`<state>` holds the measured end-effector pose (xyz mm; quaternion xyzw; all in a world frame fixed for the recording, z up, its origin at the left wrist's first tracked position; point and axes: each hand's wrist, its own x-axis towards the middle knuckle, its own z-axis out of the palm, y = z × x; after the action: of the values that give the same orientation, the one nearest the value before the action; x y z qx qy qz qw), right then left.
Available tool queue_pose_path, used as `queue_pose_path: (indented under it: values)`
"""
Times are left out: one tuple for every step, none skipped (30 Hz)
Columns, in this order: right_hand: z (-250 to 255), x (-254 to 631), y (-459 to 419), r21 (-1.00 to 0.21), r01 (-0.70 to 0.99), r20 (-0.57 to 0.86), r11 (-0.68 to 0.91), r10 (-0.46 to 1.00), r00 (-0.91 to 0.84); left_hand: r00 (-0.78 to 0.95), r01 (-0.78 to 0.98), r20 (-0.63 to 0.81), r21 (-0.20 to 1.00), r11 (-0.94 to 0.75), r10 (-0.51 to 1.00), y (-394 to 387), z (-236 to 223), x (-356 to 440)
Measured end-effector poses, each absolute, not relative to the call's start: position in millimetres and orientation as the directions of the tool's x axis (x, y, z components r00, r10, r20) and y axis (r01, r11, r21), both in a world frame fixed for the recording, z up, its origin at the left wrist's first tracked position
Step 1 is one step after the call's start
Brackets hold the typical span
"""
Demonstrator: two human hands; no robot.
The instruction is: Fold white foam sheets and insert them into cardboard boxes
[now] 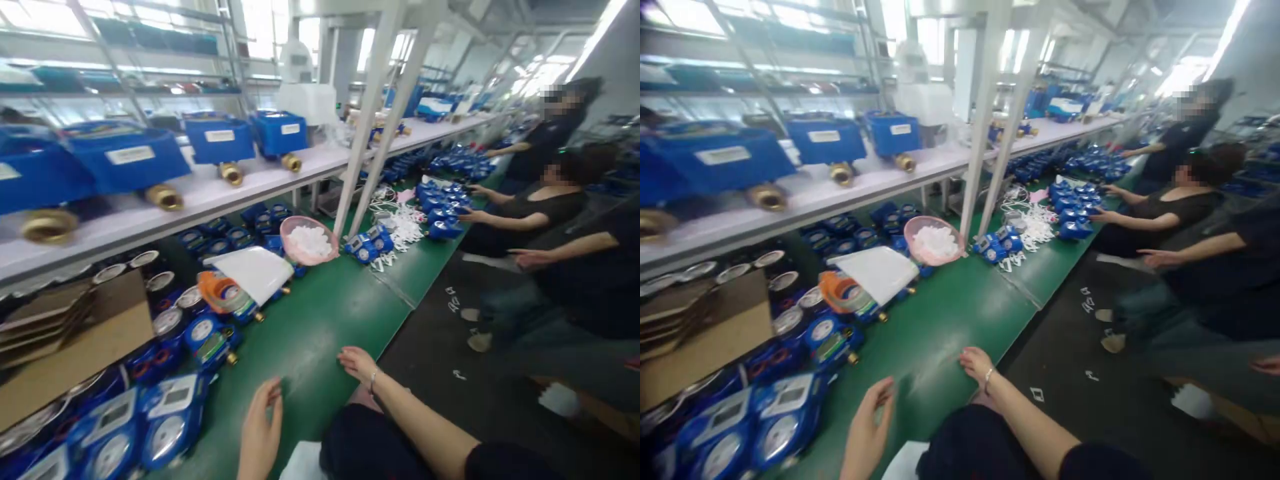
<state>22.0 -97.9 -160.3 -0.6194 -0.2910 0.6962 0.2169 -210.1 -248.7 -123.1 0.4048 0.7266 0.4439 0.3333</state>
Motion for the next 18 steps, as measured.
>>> queue_pose_path:
  values:
    - [-157,54,-78,-0.693,-0.002,-0.719,-0.721,0.691,-0.077,-0.382,0.285,-0.131,0.925,0.251,0.915,-214,-119,-192]
    - [-155,84,-57,-0.707,-0.061,-0.705,-0.704,0.709,-0.021,-0.324,0.274,-0.141,0.932,0.235,0.935,-179,-114,-173]
    - [-155,111,-37,-0.718,-0.114,-0.693,-0.687,0.72,0.03,-0.279,0.248,-0.155,0.942,0.227,0.948,-143,-111,-154]
    - [-155,135,-14,-0.729,-0.152,-0.681,-0.667,0.728,0.075,-0.238,0.199,-0.18,0.953,0.23,0.954,-105,-109,-135]
    - [-157,155,11,-0.751,-0.158,-0.659,-0.642,0.743,0.118,-0.212,0.121,-0.226,0.959,0.255,0.951,-67,-110,-115]
    - [-158,171,38,-0.782,-0.132,-0.623,-0.609,0.766,0.16,-0.195,0.028,-0.288,0.954,0.298,0.938,-27,-113,-96]
    - [-160,184,68,-0.818,-0.082,-0.574,-0.57,0.795,0.197,-0.189,-0.064,-0.356,0.935,0.35,0.915,12,-118,-78]
    - [-161,193,101,-0.851,-0.025,-0.515,-0.524,0.825,0.231,-0.189,-0.14,-0.423,0.905,0.402,0.886,52,-124,-61]
    - [-161,199,136,-0.88,0.027,-0.453,-0.475,0.854,0.256,-0.196,-0.194,-0.484,0.872,0.45,0.853,89,-131,-45]
    - [-160,202,173,-0.901,0.068,-0.396,-0.428,0.877,0.273,-0.21,-0.223,-0.532,0.843,0.49,0.82,125,-140,-31]
    - [-160,204,210,-0.917,0.097,-0.348,-0.388,0.894,0.282,-0.229,-0.234,-0.565,0.823,0.518,0.793,158,-148,-18]
    - [-159,204,247,-0.927,0.121,-0.309,-0.354,0.908,0.284,-0.251,-0.237,-0.584,0.81,0.536,0.772,187,-157,-7]
    - [-159,203,281,-0.934,0.155,-0.27,-0.321,0.921,0.282,-0.277,-0.246,-0.602,0.798,0.551,0.749,213,-166,3]
    - [-160,200,313,-0.937,0.189,-0.236,-0.293,0.932,0.277,-0.305,-0.254,-0.615,0.788,0.561,0.727,236,-174,11]
    - [-162,198,341,-0.938,0.218,-0.209,-0.271,0.94,0.268,-0.33,-0.262,-0.621,0.783,0.564,0.71,255,-182,18]
    - [-165,194,366,-0.934,0.252,-0.188,-0.252,0.949,0.253,-0.352,-0.269,-0.621,0.783,0.56,0.7,272,-190,23]
    - [-169,191,386,-0.924,0.302,-0.17,-0.236,0.958,0.231,-0.37,-0.275,-0.618,0.786,0.553,0.694,286,-196,28]
    - [-174,187,402,-0.906,0.36,-0.156,-0.222,0.966,0.205,-0.39,-0.279,-0.613,0.79,0.547,0.687,299,-201,33]
